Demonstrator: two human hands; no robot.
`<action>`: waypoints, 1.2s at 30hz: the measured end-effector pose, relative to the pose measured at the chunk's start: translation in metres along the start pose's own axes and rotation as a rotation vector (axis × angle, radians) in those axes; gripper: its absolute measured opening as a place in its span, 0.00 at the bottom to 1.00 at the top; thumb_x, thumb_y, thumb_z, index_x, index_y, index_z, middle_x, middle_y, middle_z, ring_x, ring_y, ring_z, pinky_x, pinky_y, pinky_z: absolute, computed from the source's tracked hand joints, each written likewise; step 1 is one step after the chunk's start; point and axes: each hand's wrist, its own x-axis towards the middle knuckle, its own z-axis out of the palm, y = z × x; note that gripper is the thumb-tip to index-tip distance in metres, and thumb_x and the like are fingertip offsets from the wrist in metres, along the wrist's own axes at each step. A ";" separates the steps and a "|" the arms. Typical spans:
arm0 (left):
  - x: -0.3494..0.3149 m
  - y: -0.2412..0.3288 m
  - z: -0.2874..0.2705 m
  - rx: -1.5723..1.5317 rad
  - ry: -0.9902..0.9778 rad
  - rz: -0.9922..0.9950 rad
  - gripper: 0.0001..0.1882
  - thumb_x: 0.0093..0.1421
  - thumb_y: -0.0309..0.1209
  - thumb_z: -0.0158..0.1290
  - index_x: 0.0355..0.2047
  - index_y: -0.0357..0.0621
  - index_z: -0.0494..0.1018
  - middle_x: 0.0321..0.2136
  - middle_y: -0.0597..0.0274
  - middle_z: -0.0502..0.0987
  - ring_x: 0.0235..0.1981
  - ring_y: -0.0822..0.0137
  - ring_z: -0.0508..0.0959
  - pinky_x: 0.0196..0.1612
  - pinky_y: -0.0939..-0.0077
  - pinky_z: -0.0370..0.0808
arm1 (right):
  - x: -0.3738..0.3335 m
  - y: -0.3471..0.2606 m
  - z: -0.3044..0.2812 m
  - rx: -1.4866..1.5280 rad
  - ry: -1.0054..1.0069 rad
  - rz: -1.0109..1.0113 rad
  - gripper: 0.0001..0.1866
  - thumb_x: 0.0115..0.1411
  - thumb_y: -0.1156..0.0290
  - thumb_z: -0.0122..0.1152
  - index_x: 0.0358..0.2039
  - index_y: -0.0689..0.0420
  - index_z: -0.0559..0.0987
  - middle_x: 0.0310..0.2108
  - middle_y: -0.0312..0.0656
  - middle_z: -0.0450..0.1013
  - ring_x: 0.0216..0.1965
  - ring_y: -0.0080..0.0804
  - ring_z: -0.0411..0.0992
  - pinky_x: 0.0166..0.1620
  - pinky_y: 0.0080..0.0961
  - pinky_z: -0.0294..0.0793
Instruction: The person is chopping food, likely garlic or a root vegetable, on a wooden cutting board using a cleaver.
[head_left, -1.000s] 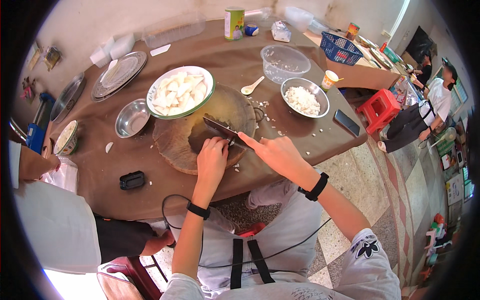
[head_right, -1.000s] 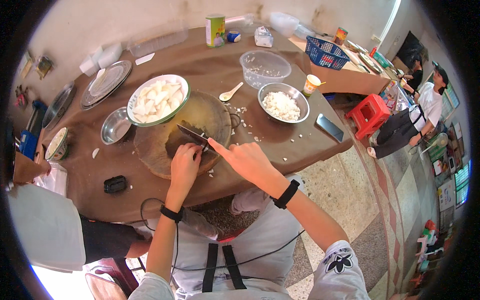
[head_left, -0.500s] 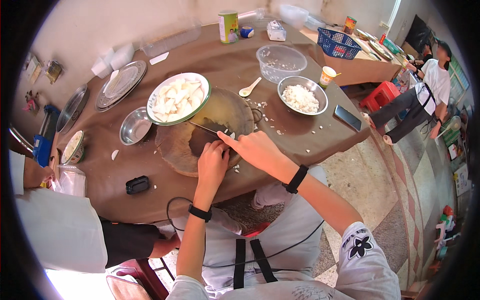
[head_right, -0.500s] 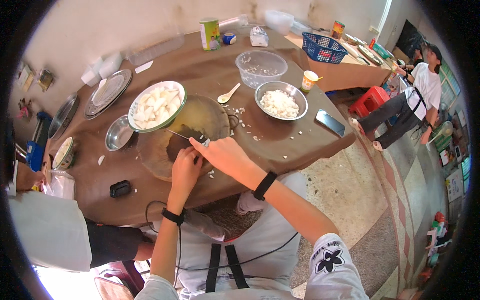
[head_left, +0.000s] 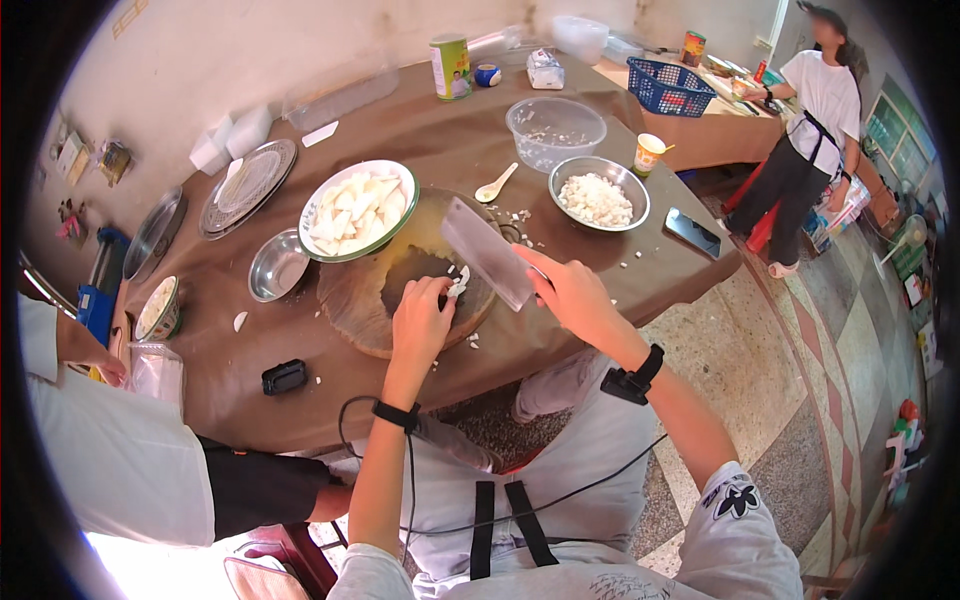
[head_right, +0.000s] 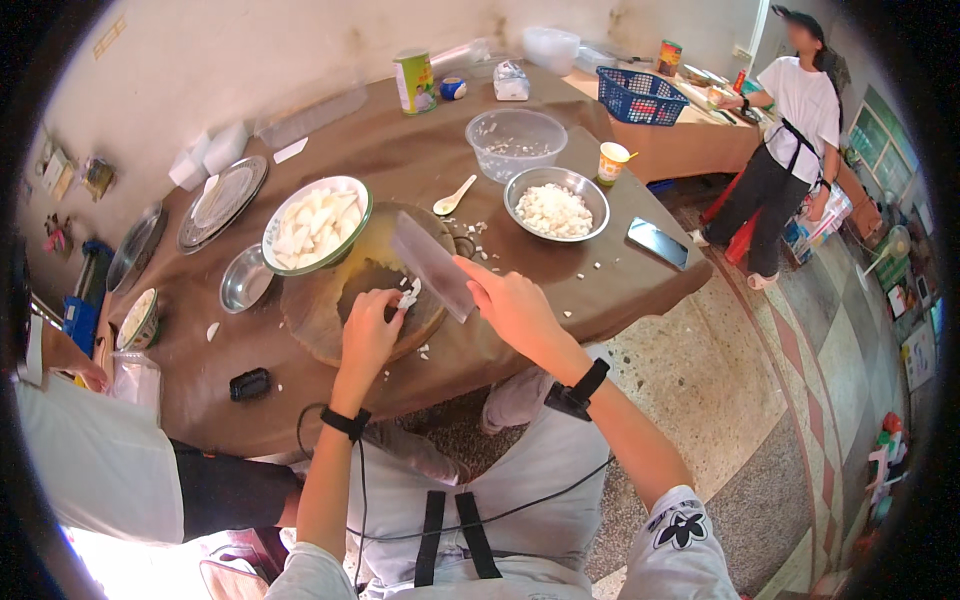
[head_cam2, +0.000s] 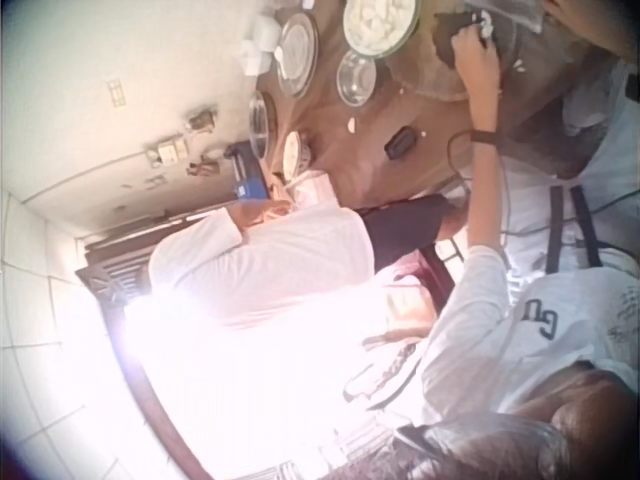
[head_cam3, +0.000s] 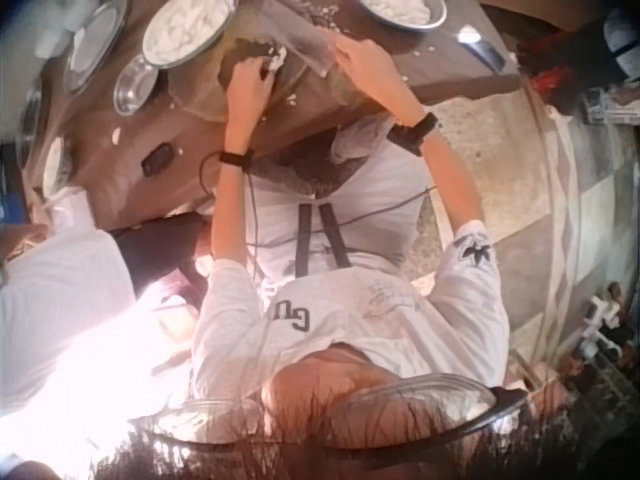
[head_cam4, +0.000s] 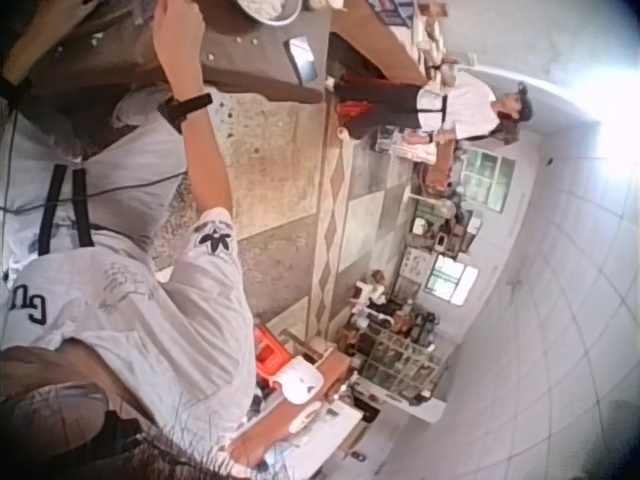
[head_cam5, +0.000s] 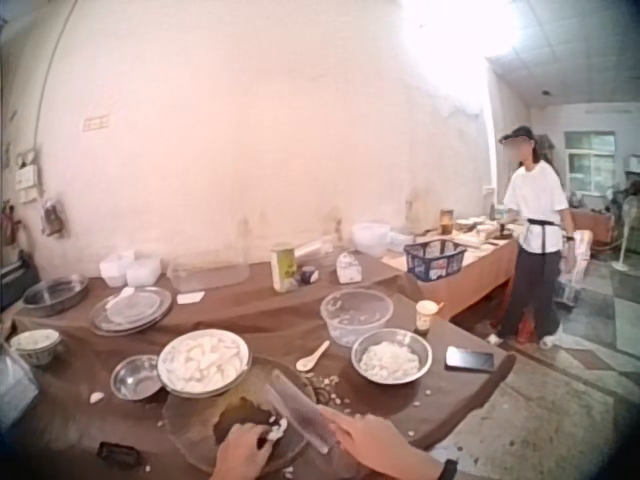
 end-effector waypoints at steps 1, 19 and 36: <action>0.000 0.001 -0.003 -0.008 -0.007 -0.024 0.12 0.61 0.25 0.61 0.46 0.43 0.80 0.42 0.57 0.82 0.47 0.52 0.79 0.50 0.59 0.77 | -0.004 -0.005 -0.006 0.283 -0.107 0.246 0.28 0.71 0.70 0.56 0.71 0.48 0.71 0.24 0.41 0.79 0.16 0.35 0.75 0.22 0.33 0.74; 0.032 -0.017 0.051 -1.054 0.123 -0.446 0.36 0.81 0.51 0.35 0.69 0.27 0.64 0.70 0.40 0.67 0.74 0.54 0.63 0.76 0.61 0.55 | -0.039 -0.053 0.072 1.022 -0.088 0.732 0.27 0.75 0.72 0.50 0.73 0.57 0.67 0.23 0.43 0.79 0.12 0.29 0.72 0.17 0.30 0.72; 0.034 -0.020 0.012 -1.136 0.236 -0.469 0.27 0.80 0.45 0.41 0.60 0.31 0.73 0.57 0.51 0.79 0.59 0.57 0.78 0.65 0.62 0.72 | -0.048 -0.075 0.106 1.158 0.062 0.795 0.27 0.75 0.71 0.50 0.73 0.58 0.65 0.24 0.44 0.81 0.12 0.31 0.73 0.17 0.31 0.72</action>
